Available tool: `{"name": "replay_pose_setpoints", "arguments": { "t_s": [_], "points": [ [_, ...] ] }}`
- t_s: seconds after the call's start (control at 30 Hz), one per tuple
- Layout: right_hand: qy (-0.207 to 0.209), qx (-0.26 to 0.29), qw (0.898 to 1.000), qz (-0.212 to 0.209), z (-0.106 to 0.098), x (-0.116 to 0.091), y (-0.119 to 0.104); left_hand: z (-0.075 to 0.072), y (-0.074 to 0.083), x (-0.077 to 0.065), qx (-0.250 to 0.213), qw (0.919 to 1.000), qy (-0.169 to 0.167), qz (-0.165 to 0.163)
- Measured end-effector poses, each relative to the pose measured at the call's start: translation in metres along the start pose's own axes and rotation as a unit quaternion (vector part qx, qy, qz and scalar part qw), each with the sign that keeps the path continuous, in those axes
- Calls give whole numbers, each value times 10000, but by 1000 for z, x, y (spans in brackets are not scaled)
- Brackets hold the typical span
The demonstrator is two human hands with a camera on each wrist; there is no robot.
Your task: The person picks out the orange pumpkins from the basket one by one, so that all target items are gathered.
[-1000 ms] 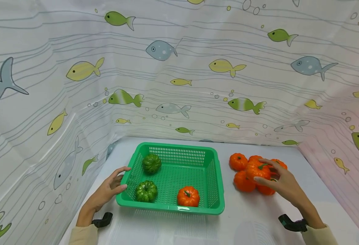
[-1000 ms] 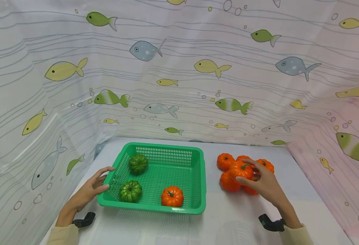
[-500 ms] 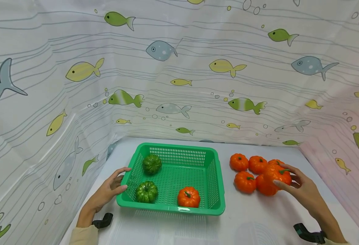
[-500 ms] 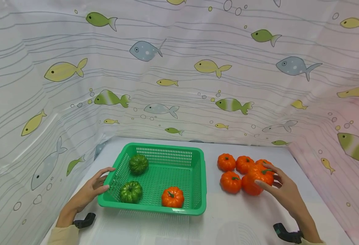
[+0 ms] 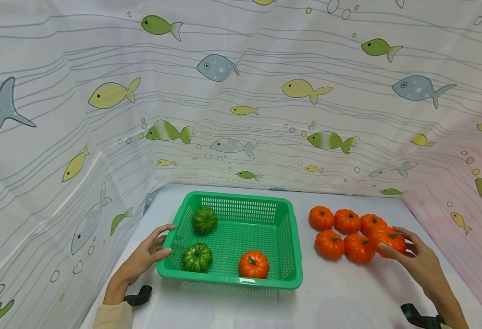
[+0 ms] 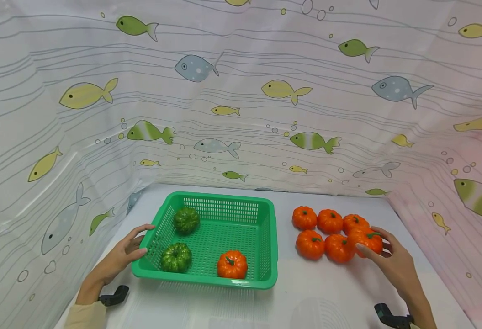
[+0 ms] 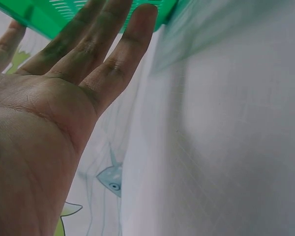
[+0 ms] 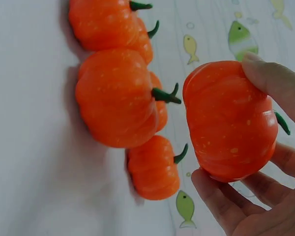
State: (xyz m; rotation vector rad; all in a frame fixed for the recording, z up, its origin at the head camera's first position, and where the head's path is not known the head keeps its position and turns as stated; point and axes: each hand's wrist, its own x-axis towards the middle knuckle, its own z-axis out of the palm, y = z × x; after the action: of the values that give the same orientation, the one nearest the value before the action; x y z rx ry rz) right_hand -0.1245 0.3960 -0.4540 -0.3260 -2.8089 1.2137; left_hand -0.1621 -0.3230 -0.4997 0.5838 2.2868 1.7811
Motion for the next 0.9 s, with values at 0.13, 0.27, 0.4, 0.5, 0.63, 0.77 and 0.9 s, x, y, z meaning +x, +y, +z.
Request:
{"name": "replay_pose_setpoints", "arguments": {
  "t_s": [0.13, 0.27, 0.4, 0.5, 0.63, 0.77, 0.9],
  "points": [
    [89, 151, 9997, 177, -1, 4, 9, 0, -1, 0, 0, 10000, 7, 9],
    [207, 302, 9990, 251, -2, 7, 16, -1, -2, 0, 9, 10000, 17, 23],
    [288, 331, 9985, 339, -2, 8, 22, -1, -2, 0, 37, 10000, 34, 15],
    [332, 349, 9978, 460, -2, 9, 23, 0, -1, -1, 56, 10000, 59, -15],
    [499, 390, 9962, 604, -3, 10, 23, 0, -1, -1, 76, 9999, 62, -35],
    [690, 317, 9948, 674, -4, 11, 26, 1, 1, -1, 80, 9999, 56, -32],
    [707, 299, 9935, 838, -2, 12, 33, 1, 1, -1, 65, 10000, 51, -25]
  ]
}}
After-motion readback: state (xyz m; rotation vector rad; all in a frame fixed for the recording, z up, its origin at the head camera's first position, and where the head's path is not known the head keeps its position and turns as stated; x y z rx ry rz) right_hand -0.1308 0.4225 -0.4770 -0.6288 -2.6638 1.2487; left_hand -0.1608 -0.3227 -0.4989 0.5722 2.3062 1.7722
